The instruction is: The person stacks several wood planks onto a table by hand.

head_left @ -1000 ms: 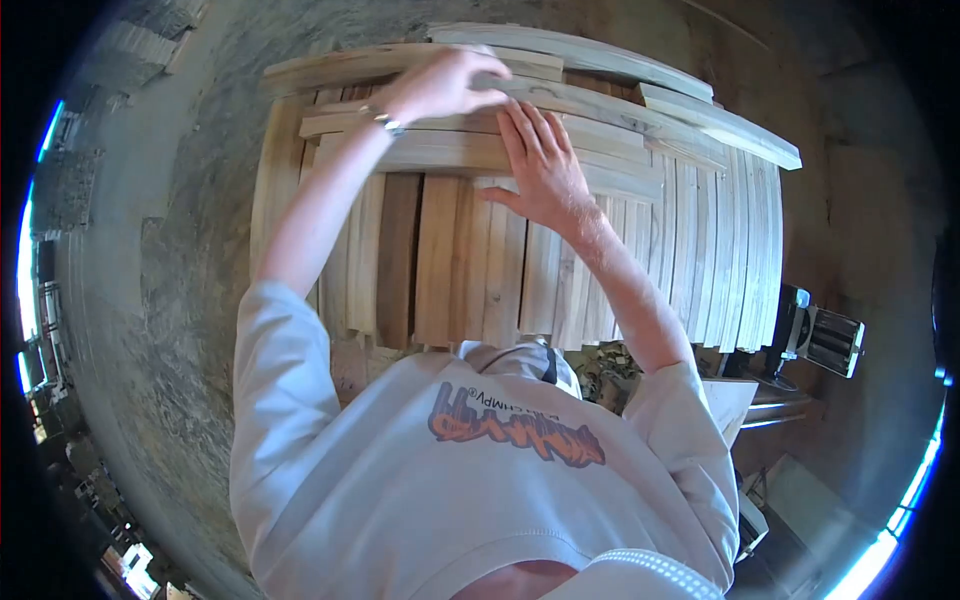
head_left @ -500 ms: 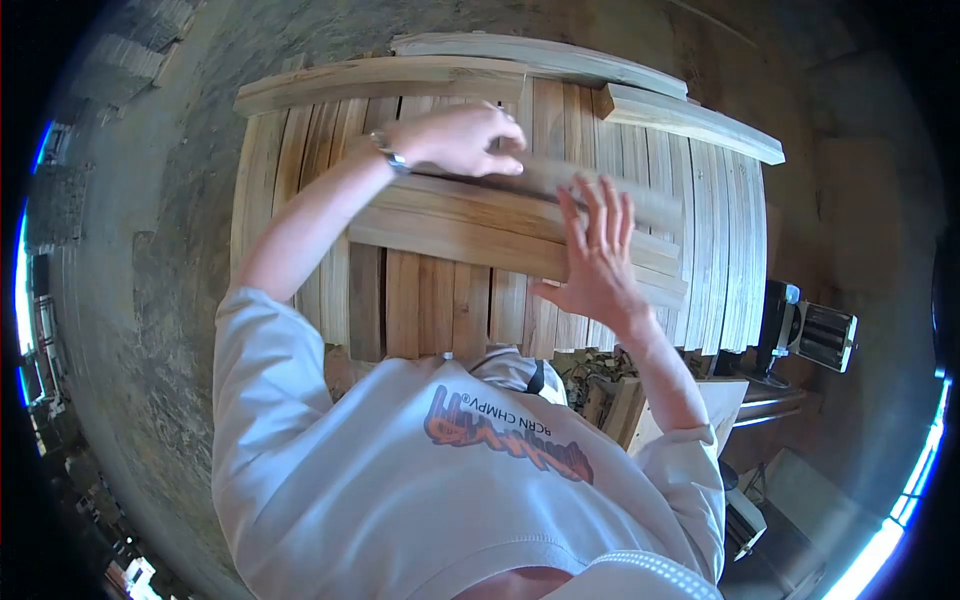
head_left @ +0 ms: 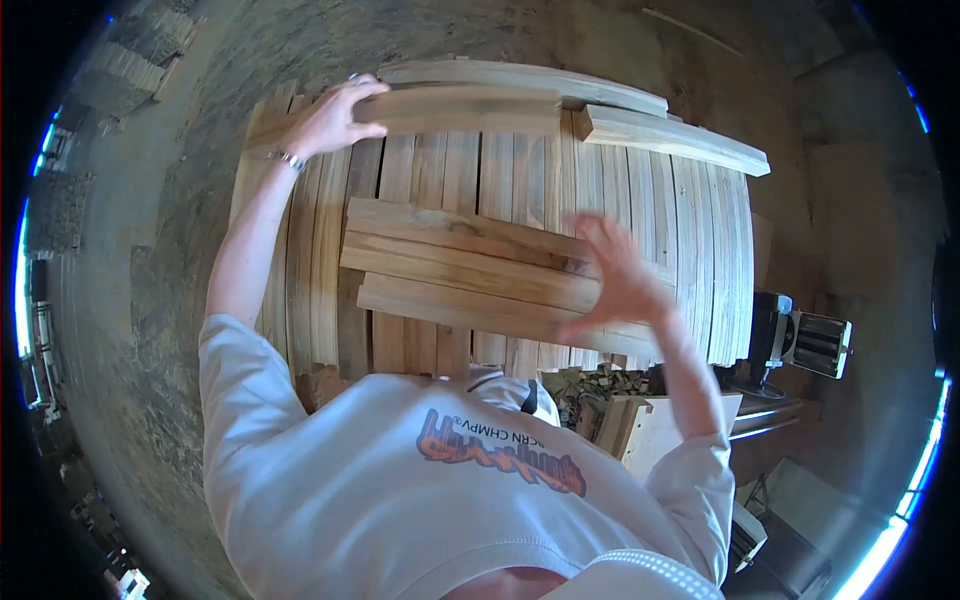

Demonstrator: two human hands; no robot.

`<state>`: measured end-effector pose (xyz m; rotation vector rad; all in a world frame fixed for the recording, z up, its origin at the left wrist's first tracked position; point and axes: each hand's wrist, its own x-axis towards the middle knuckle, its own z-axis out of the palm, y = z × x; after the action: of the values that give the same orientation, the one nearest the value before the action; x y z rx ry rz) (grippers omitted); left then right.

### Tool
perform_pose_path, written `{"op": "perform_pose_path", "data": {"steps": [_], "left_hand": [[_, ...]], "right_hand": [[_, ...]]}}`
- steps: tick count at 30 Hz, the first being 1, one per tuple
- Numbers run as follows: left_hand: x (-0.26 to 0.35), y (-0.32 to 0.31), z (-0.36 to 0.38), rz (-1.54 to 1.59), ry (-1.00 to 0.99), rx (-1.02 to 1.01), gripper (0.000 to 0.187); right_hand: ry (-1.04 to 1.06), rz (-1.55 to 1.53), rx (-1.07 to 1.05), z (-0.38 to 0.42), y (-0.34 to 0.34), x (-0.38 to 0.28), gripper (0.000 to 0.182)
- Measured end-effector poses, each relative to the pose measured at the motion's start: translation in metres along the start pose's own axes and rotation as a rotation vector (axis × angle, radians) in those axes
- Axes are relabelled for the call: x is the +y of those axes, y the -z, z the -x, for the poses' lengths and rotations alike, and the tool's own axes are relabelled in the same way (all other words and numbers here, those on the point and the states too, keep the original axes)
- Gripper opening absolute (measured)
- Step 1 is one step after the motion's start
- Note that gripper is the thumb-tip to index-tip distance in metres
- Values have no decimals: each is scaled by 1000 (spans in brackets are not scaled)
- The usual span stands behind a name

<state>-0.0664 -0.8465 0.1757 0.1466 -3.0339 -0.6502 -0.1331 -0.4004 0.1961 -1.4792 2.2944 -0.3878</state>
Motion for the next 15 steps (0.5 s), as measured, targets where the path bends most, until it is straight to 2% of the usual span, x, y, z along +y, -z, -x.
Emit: {"op": "perform_pose_path", "data": {"steps": [2,3,4,5,7,8,10,12,13,14,15], "left_hand": [[25,-1,-19,-74,-160,46,61],[35,-2,-30,-74,-163,35,61],[45,-5,-42,-53,-152,-22,64],[53,-9,-51,-27,-140,-83,67],[67,-13,-54,-30,-152,-66,65],[74,-11,-56,-68,-160,-50,64],[97,-2,-54,-47,-59,-113,53],[108,4,-58,-71,-64,-76,59],[105,1,-60,-114,-133,-37,58],[106,1,-63,-156,-191,22,58],[112,1,-69,-80,-148,-46,60]], "right_hand": [[-28,240,245,-16,19,80,112],[-209,302,362,-30,37,121,96],[-265,458,458,-41,53,168,92],[-334,712,440,-46,64,205,92],[-491,595,279,-47,52,263,91],[-290,566,399,-47,50,298,79],[-162,691,372,-30,65,265,67],[34,416,159,0,85,232,61],[26,471,299,10,56,231,61],[27,461,288,13,48,223,61],[35,418,280,20,43,214,60]]}}
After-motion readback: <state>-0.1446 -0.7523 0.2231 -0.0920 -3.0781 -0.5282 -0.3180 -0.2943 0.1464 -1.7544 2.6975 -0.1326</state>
